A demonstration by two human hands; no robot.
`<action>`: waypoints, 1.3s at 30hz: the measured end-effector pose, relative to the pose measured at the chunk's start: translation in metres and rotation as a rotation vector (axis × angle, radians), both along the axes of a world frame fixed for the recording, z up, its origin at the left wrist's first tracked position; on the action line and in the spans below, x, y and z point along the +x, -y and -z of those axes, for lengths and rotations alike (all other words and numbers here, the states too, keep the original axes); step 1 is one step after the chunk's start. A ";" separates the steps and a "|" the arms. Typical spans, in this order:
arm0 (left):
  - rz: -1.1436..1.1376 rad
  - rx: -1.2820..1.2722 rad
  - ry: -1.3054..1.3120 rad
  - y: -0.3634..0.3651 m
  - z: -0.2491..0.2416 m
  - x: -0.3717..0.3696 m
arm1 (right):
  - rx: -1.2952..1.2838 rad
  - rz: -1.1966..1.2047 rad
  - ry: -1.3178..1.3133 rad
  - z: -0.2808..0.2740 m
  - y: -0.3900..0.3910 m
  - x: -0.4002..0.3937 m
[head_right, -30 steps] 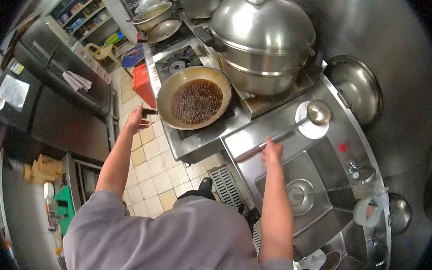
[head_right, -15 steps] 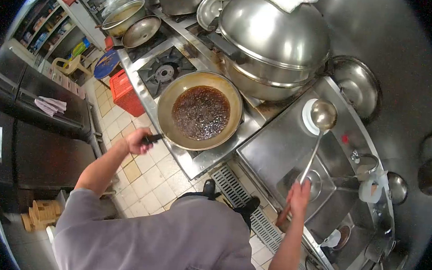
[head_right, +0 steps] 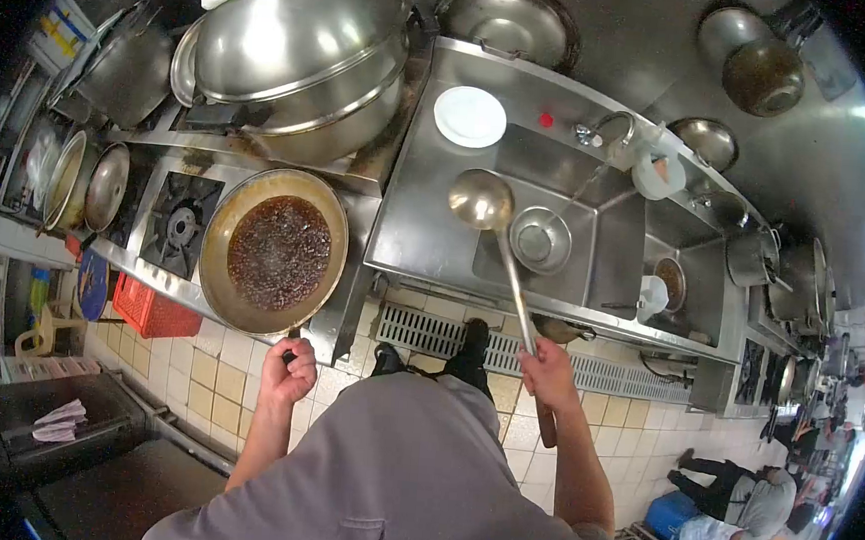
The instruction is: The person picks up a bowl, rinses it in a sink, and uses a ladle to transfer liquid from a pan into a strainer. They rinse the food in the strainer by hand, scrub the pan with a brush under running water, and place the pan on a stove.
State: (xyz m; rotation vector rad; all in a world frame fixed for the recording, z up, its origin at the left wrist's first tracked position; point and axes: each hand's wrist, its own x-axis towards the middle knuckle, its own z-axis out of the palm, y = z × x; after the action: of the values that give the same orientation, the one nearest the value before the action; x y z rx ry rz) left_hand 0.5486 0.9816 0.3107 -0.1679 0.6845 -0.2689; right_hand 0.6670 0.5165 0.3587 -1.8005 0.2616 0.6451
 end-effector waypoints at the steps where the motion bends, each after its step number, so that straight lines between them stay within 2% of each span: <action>1: -0.013 0.007 -0.005 0.003 0.001 -0.004 | 0.007 -0.013 -0.005 -0.003 0.004 -0.001; 3: 0.036 0.054 -0.017 0.010 0.000 -0.018 | -0.106 0.101 0.024 -0.015 0.011 -0.003; 5: 0.069 0.158 -0.061 0.019 -0.009 -0.030 | -0.134 0.055 0.095 -0.011 0.030 -0.004; 7: 0.085 0.220 -0.148 0.029 -0.023 -0.040 | -0.095 0.053 0.083 -0.016 0.039 -0.003; 11: 0.141 0.283 -0.153 0.062 -0.046 -0.055 | -0.045 0.070 0.059 -0.022 0.065 0.007; 15: 0.160 0.240 -0.120 0.116 -0.065 -0.050 | -0.083 0.008 0.103 -0.024 0.095 0.032; 17: 0.152 0.219 -0.129 0.151 -0.070 -0.043 | -0.007 -0.080 0.086 -0.023 0.117 0.045; 21: 0.147 0.224 -0.080 0.224 -0.067 -0.023 | -0.004 -0.138 0.110 -0.029 0.178 0.074; 23: 0.156 0.198 -0.068 0.261 -0.065 -0.009 | -0.066 -0.151 0.158 -0.030 0.220 0.091; 25: 0.105 0.093 -0.059 0.294 -0.071 0.009 | -0.191 -0.316 0.250 -0.043 0.257 0.109; 27: 0.098 0.078 -0.092 0.326 -0.076 0.027 | -0.129 -0.290 0.233 -0.053 0.284 0.121; 30: 0.106 -0.001 -0.040 0.360 -0.068 0.043 | -0.197 -0.300 0.288 -0.053 0.310 0.138; 33: 0.145 0.043 -0.075 0.383 -0.069 0.063 | -0.225 -0.375 0.296 -0.062 0.313 0.150; 37: 0.221 0.132 -0.056 0.388 -0.058 0.075 | -0.141 -0.418 0.403 -0.046 0.289 0.157; 39: 0.257 0.233 -0.058 0.388 -0.058 0.082 | -0.216 -0.495 0.457 -0.048 0.268 0.162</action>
State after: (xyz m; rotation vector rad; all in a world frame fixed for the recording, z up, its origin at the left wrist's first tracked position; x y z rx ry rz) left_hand 0.6309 0.5940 0.3686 0.1370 0.7896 -0.4283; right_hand 0.8294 0.2489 0.4072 -2.1840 -0.4519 0.5346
